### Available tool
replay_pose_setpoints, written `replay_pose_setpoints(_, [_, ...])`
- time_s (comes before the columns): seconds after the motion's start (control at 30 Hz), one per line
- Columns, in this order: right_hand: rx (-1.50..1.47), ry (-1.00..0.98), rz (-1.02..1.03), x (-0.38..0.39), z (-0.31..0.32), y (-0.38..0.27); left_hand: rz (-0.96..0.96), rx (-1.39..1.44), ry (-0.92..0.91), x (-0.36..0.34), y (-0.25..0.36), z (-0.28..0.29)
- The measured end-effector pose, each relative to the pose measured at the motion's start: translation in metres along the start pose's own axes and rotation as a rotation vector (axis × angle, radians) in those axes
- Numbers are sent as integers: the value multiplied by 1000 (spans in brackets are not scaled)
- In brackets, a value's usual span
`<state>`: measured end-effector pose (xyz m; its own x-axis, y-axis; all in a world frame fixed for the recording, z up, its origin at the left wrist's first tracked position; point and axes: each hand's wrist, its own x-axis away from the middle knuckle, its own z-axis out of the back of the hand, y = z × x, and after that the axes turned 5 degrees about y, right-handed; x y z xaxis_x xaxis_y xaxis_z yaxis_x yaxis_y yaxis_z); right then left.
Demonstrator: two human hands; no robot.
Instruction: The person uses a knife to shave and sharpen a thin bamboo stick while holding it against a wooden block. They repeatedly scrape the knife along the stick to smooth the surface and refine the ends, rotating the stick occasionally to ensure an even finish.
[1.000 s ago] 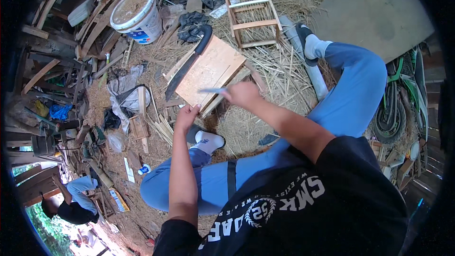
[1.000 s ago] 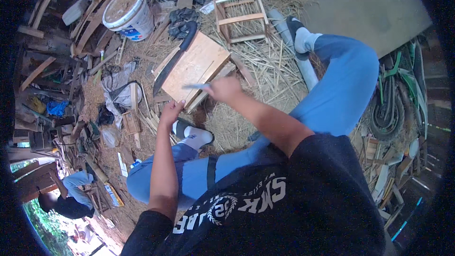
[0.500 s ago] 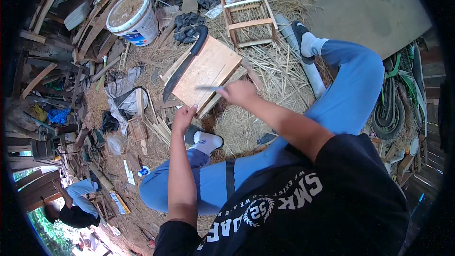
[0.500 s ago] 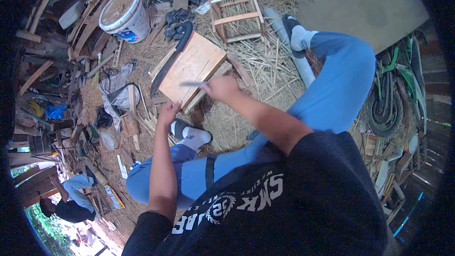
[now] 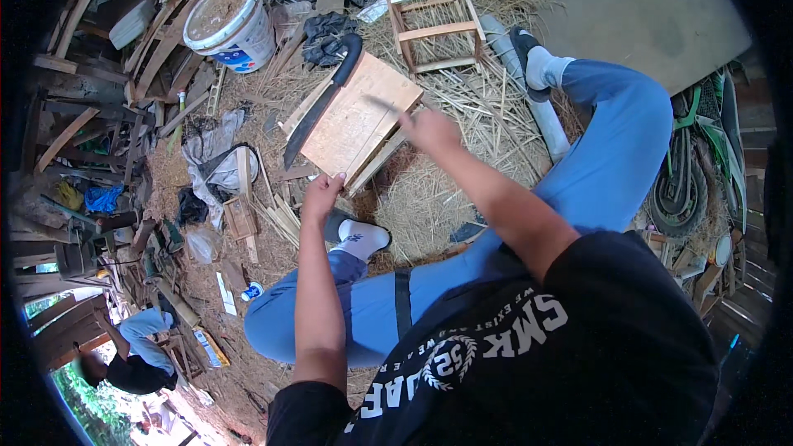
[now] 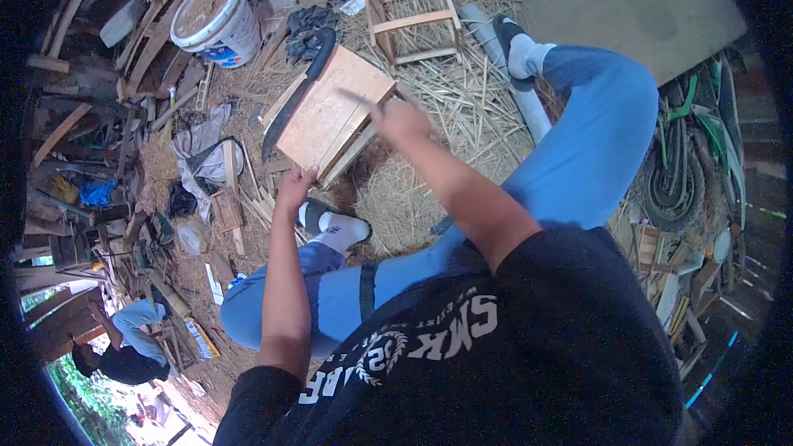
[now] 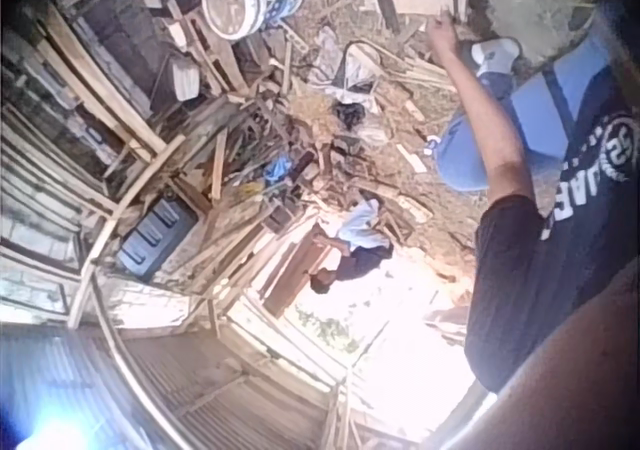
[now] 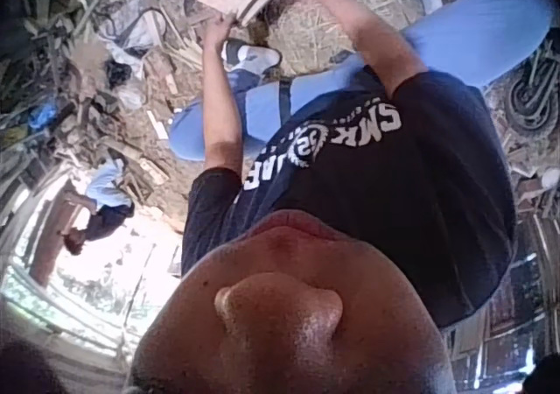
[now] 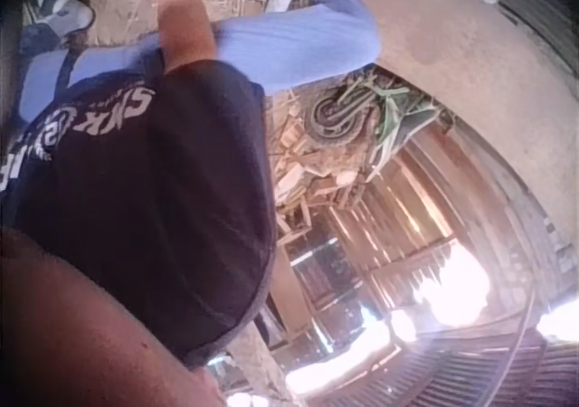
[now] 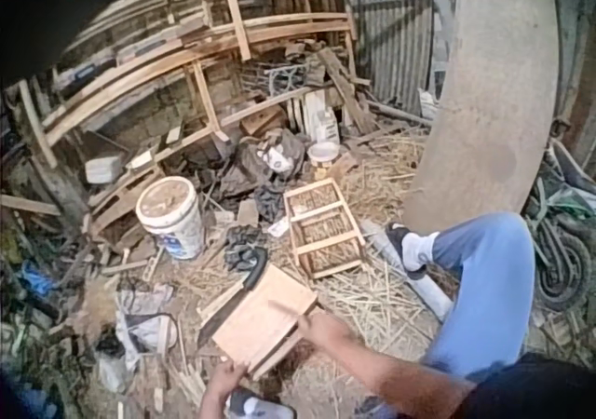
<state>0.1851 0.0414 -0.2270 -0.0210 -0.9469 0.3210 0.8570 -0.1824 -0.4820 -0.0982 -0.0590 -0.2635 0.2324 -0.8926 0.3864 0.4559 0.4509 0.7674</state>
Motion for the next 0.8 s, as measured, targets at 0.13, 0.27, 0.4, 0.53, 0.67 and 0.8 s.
replay_pose_setpoints(0.13, [273, -173, 331, 16, -10, -7, 16, 9, 5, -2, -8, 2])
replay_pose_setpoints(0.27, [24, 32, -58, -15, 2, 10, 7, 4, 9, -8, -5, -1])
replay_pose_setpoints(0.4, [278, -121, 413, 21, -20, 11, -14, -12, 5, -6, -13, 1])
replay_pose_setpoints(0.53, [-34, 95, -4, -2, -19, 14, -20, -52, -5, -7, -12, 3])
replay_pose_setpoints(0.67, [205, -67, 329, 11, -16, 6, -16, -52, -15, -8, -14, 8])
replay_pose_setpoints(0.8, [92, -16, 162, -8, -18, 14, -15, -57, -25, -11, -9, 3])
